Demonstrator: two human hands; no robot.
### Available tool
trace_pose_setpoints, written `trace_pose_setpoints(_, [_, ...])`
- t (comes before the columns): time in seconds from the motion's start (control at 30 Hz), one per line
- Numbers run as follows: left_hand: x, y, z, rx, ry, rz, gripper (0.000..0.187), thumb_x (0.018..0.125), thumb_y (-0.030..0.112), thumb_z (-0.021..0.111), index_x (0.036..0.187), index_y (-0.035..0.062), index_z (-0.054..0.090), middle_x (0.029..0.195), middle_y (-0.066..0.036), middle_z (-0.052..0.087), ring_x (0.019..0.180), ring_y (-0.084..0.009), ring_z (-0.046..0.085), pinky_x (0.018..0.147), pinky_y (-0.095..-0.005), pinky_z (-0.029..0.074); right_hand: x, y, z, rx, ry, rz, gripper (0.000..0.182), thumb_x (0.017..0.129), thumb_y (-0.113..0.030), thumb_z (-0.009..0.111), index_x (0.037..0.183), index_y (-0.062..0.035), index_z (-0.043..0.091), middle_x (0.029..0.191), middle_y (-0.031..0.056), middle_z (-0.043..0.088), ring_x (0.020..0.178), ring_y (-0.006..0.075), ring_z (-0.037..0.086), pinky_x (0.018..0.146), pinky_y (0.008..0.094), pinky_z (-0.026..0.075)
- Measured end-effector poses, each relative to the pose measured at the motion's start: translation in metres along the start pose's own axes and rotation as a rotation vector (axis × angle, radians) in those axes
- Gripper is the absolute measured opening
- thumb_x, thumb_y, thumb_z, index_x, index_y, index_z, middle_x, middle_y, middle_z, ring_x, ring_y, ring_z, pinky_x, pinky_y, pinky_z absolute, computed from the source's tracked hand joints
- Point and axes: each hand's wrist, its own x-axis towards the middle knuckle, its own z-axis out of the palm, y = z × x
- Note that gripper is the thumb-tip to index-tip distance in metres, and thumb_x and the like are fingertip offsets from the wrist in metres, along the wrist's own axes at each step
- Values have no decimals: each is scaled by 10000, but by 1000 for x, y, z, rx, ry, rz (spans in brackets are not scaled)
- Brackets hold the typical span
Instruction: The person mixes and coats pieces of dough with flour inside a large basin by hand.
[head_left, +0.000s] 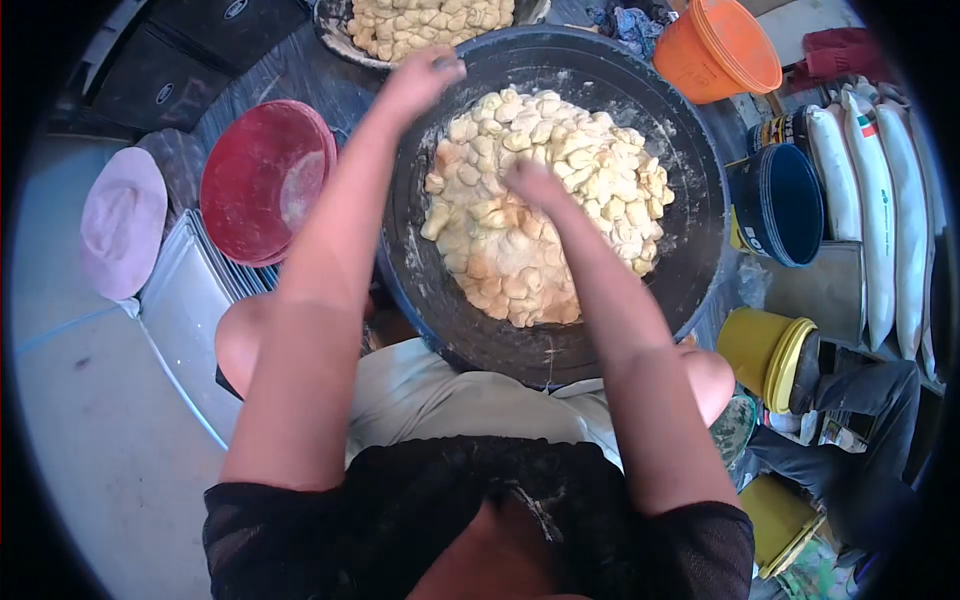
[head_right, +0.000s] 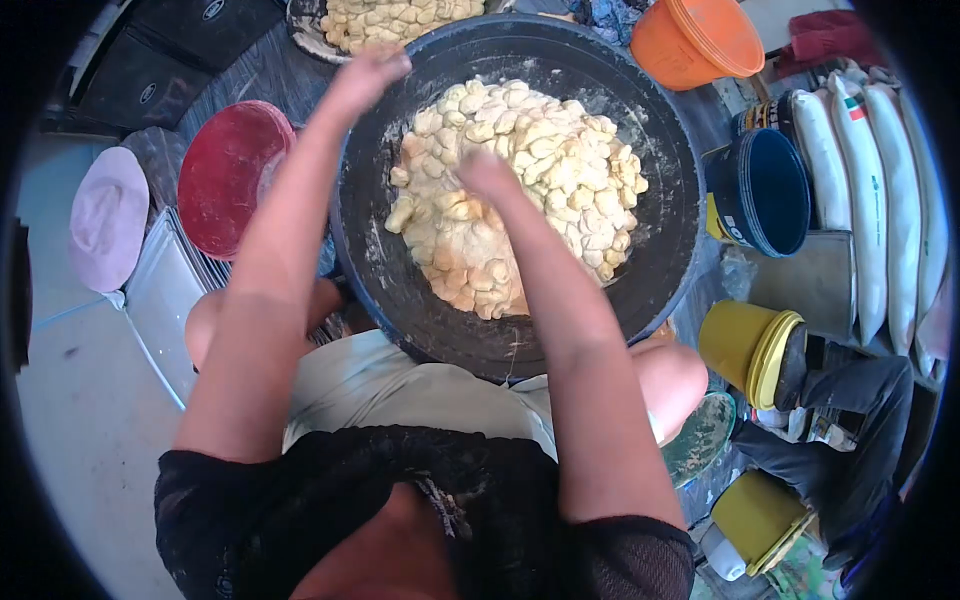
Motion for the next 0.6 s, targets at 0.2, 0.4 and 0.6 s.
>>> trace_pose_setpoints(0.2, [-116,-190,123,386,-277,-397,661,799,392,681,1307,14,492,1292,-239,525,1179,-342,535,979,-385,430,-120,137,240,-221,87,165,771,741,-371,713,1405,-233,345,1493,278,70,1308,518,229,1035,582,311])
trace_pose_setpoints(0.4, [-173,-151,167,405,-652,-696,759,737,473,705,1302,15,489,1305,-236,514,1127,-343,563,953,-382,446,-80,149,153,233,-250,-275,532,732,-206,676,1231,-147,502,1266,141,459,1283,393,344,954,585,364])
trace_pose_setpoints(0.6, [-152,-148,141,563,-441,-451,525,722,345,719,1149,53,632,1321,-220,498,1093,-316,566,916,-404,457,3,96,150,-372,381,-396,582,742,-254,662,1281,-111,498,1404,187,372,1352,375,282,1104,539,186])
